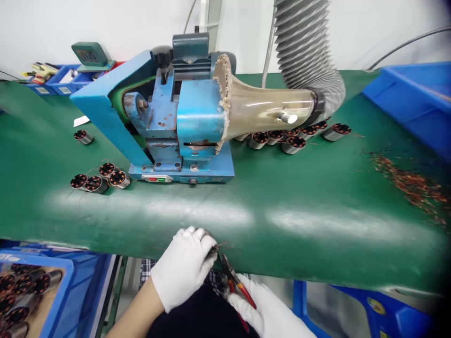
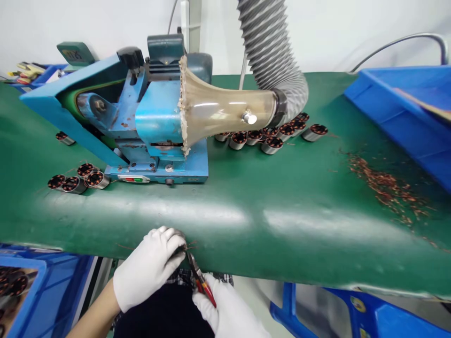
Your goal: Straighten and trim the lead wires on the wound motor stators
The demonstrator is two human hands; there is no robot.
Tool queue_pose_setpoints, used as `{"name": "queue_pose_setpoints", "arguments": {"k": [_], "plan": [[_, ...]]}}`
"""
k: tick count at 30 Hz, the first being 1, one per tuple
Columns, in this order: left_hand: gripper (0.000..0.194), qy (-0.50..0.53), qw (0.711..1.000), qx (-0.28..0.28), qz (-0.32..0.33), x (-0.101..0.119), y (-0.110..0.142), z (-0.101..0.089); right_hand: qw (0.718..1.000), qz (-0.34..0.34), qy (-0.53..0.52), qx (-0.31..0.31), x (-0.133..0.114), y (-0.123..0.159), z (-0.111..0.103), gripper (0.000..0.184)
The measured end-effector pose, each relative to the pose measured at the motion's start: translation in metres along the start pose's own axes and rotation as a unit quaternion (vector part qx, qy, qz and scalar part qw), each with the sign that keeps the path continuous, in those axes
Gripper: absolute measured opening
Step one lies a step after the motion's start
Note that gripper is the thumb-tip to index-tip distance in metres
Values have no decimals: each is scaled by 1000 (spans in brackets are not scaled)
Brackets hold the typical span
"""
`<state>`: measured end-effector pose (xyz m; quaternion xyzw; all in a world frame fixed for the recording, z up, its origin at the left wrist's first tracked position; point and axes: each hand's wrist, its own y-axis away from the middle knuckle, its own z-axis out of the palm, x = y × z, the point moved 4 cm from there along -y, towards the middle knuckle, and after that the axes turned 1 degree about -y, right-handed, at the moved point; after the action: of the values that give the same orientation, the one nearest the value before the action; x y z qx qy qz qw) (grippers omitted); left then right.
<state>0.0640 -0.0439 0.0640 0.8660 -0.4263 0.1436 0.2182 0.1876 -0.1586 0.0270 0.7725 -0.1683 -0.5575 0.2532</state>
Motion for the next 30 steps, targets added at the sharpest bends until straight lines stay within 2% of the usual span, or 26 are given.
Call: {"name": "queue_pose_setpoints", "arguments": {"k": [9,16,22,24,28,30], "plan": [[9,-6,1000,-7,4,1,-1,0,1000,20,-14,-12,-8,-7,4,43],[10,-7,1000,-16,5,0,-1,-1,999,3,-39,-8,-4,-10,9,34],[11,-7,1000,-22,9,0,-1,-1,999,6,-43,31,-1,-11,13,33],[11,-6,1000,-21,9,0,-1,0,997,9,-71,33,-2,-11,11,30],[9,-4,1000,-12,2,-1,-3,2,981,25,-190,-32,-4,-13,9,29],[9,3,999,19,-33,-7,-4,1,967,19,-248,-57,-7,-13,10,29]]}}
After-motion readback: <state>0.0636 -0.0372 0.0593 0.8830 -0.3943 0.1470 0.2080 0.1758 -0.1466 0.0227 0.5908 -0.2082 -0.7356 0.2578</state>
